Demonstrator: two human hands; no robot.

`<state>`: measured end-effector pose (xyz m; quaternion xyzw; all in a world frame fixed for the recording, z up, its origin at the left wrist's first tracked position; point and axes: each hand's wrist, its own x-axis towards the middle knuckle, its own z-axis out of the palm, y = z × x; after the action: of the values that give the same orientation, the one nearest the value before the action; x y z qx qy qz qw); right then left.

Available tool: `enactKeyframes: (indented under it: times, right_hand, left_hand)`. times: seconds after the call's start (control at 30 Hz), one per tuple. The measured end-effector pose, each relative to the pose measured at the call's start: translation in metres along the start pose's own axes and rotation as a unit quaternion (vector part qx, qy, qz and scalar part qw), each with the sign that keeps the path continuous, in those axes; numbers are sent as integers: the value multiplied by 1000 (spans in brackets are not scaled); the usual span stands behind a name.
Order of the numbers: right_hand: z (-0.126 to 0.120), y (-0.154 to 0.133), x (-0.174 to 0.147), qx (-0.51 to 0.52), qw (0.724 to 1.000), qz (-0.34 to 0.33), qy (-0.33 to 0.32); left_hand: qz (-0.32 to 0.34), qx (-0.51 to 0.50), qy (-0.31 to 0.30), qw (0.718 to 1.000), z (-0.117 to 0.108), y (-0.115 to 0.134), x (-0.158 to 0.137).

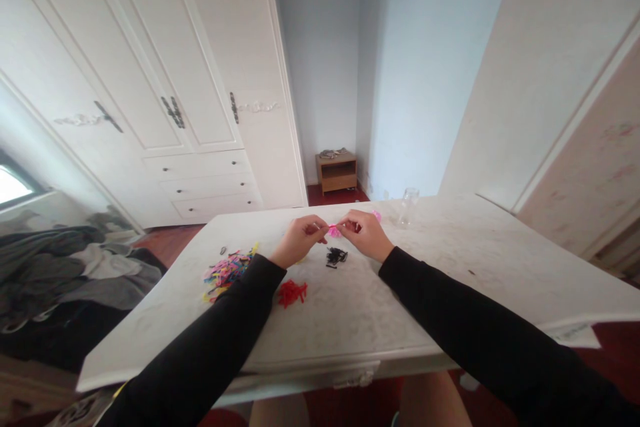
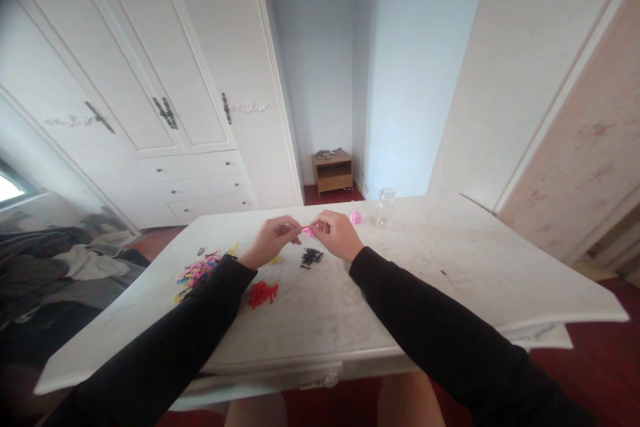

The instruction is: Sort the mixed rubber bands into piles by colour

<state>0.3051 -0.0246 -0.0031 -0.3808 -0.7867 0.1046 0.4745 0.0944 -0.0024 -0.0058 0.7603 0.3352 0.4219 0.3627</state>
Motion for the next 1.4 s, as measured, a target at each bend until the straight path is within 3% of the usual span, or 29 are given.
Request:
enactKeyframes:
  times: [0.3,0.5,0.57,0.77,0.9,1.1,1.4]
  right_hand:
    - [1,-2,2,35,998,31,44]
    - [-12,8,11,61,971,116,198]
    - [-14,9,12,61,963,126,232]
    - [1,-1,3,75,987,63,124]
    - [6,-6,0,64,994,29,81]
    - [1,-6,-1,39,998,-4,53]
    - [3,-3,-3,62,997,25,41]
  left_hand:
    - [14,-31,30,999,2,1,2]
    - [-5,-32,139,990,-18,1,9]
    - [2,-27,146,989,-18,1,8]
    - [85,-3,85,993,3,3,2]
    - [130,42,77,988,3,5,-1]
    - [161,71,81,981,-2,4,-1]
    - [157,117,68,978,-3,11,-3]
